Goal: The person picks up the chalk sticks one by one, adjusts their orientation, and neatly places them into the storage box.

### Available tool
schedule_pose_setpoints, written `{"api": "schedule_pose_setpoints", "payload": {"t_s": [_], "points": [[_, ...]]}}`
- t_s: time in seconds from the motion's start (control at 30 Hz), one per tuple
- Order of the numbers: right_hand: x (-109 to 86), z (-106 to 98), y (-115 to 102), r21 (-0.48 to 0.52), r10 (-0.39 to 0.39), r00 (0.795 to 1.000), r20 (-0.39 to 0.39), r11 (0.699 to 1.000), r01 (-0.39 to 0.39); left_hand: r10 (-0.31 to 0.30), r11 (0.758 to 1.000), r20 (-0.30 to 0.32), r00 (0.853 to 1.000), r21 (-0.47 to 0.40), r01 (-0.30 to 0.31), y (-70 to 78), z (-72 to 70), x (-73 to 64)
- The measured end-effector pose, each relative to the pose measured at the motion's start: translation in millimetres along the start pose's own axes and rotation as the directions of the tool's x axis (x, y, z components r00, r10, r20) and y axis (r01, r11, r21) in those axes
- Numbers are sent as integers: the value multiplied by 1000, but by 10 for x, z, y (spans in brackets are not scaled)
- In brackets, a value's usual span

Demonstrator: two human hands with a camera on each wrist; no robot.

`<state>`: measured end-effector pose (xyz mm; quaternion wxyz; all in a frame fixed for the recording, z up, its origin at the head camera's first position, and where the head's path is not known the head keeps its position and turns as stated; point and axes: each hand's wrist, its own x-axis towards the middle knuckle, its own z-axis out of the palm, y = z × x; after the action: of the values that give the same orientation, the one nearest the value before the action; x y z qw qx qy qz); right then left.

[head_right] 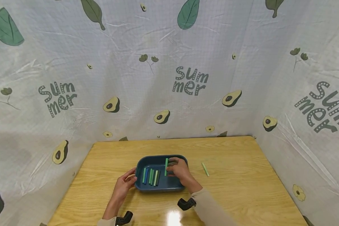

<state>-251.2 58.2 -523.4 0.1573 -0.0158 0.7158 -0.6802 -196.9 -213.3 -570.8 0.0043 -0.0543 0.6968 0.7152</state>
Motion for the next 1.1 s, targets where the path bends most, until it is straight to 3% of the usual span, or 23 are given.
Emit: {"api": "schedule_pose_setpoints", "payload": {"t_s": [0.43, 1.1], "points": [[94, 150, 85, -88, 33, 997, 63, 996, -27, -27, 1000, -16, 1000, 5, 27, 5, -12, 19], [268, 225, 230, -184, 128, 991, 31, 975, -121, -28, 1000, -16, 999, 4, 28, -11, 4, 21]]}}
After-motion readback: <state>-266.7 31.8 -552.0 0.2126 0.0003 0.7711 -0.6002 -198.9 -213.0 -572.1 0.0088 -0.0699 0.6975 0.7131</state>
